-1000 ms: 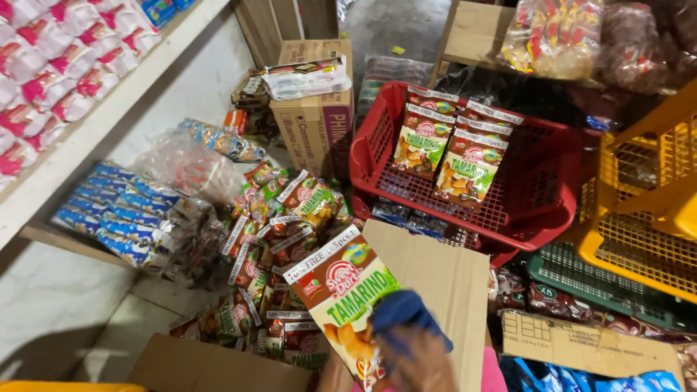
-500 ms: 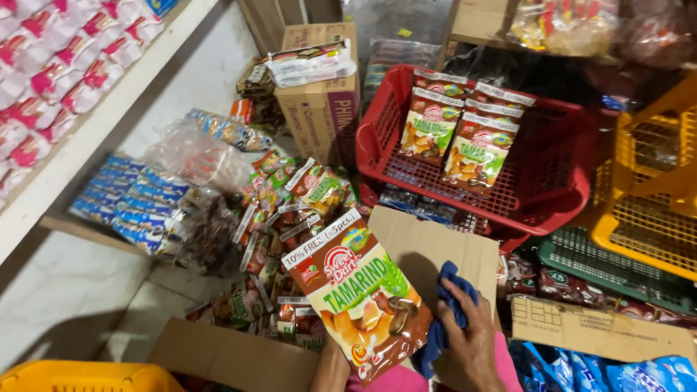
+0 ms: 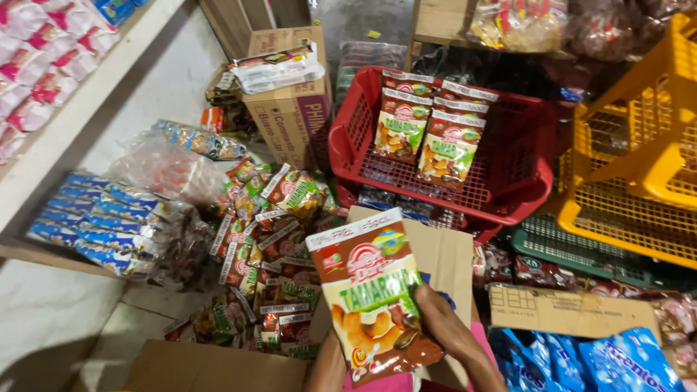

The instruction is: Wiping and organizing packets of tamarind snacks in a grocery store backroom.

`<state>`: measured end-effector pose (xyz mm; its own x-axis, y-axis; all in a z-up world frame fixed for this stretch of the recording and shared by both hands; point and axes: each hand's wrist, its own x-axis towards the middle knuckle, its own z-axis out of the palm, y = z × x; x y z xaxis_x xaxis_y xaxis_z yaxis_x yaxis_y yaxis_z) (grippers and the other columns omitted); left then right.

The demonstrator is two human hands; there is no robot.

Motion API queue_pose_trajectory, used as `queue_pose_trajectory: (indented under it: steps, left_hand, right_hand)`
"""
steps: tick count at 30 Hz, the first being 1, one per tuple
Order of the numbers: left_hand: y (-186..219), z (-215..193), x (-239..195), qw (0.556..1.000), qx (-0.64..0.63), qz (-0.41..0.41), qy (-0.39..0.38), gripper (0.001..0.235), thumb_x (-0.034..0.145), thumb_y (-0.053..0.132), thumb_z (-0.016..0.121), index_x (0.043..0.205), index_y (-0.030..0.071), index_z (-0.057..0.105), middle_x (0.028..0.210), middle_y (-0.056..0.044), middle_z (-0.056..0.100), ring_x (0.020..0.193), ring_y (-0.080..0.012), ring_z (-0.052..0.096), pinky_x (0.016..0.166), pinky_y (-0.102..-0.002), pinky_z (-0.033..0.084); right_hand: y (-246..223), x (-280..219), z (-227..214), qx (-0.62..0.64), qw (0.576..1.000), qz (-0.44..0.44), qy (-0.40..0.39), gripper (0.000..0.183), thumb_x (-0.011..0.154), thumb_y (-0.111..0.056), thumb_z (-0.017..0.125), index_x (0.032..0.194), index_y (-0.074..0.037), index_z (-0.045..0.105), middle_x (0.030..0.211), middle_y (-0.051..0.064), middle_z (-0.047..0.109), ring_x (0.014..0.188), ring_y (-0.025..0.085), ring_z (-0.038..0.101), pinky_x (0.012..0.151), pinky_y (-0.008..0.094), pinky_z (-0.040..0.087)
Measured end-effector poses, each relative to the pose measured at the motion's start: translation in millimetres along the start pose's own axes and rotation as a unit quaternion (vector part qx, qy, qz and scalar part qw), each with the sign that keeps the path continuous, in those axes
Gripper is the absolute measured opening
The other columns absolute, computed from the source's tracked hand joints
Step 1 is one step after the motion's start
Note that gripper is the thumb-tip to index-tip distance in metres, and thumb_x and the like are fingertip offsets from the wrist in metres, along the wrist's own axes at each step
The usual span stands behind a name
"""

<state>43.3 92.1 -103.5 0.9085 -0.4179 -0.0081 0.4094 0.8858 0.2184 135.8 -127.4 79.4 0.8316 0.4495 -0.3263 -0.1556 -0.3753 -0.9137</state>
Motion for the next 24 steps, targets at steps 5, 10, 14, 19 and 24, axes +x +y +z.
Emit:
queue_pose_trajectory:
  steps: [5,10,14,19,24]
  left_hand:
    - [40,122,17,0.997,0.028,0.011,0.07,0.071,0.103,0.057,0.047,0.143,0.0,0.057,0.138,-0.019,0.063,0.122,-0.0306,0.063,0.105,-0.044,0.055]
    - [79,252,29,0.972,0.15,0.048,0.172,0.073,0.085,0.057,0.059,0.136,0.006,0.058,0.13,-0.012,0.071,0.121,-0.0261,0.066,0.104,-0.042,0.055]
    - [61,201,28,0.91,0.328,0.095,0.235,0.049,0.09,0.02,0.077,0.133,0.001,0.061,0.123,-0.01,0.07,0.113,-0.0204,0.066,0.1,-0.038,0.056]
    - [58,178,21,0.934,0.299,0.096,0.167,0.038,0.099,0.016,0.075,0.128,-0.003,0.061,0.118,-0.01,0.069,0.108,-0.0191,0.067,0.096,-0.036,0.058]
    - [65,221,18,0.937,0.293,0.054,0.18,0.04,0.092,0.018,0.073,0.128,0.004,0.062,0.119,-0.005,0.071,0.108,-0.0141,0.068,0.094,-0.032,0.057]
  right_hand:
    - [-17,4,15,0.213,0.97,0.093,0.067,0.066,0.096,-0.053,0.052,0.141,-0.005,0.059,0.114,0.01,0.075,0.091,0.015,0.069,0.074,0.031,0.059]
    - [-36,-4,5,0.176,0.967,0.077,0.169,0.064,0.095,-0.051,0.053,0.142,-0.007,0.058,0.111,0.007,0.073,0.084,0.016,0.066,0.066,0.032,0.057]
    - [-41,-4,-9,0.132,0.972,0.059,0.187,0.066,0.097,-0.053,0.051,0.147,-0.009,0.056,0.112,0.008,0.072,0.079,0.017,0.06,0.064,0.031,0.054]
    - [-60,-13,-25,0.269,0.951,0.125,0.091,0.069,0.097,-0.057,0.04,0.139,-0.005,0.055,0.111,0.015,0.072,0.088,0.022,0.072,0.069,0.036,0.064]
    - [-63,-20,-21,0.362,0.922,0.121,0.058,0.054,0.101,-0.044,0.052,0.14,-0.007,0.059,0.109,0.018,0.07,0.08,0.025,0.067,0.062,0.034,0.059]
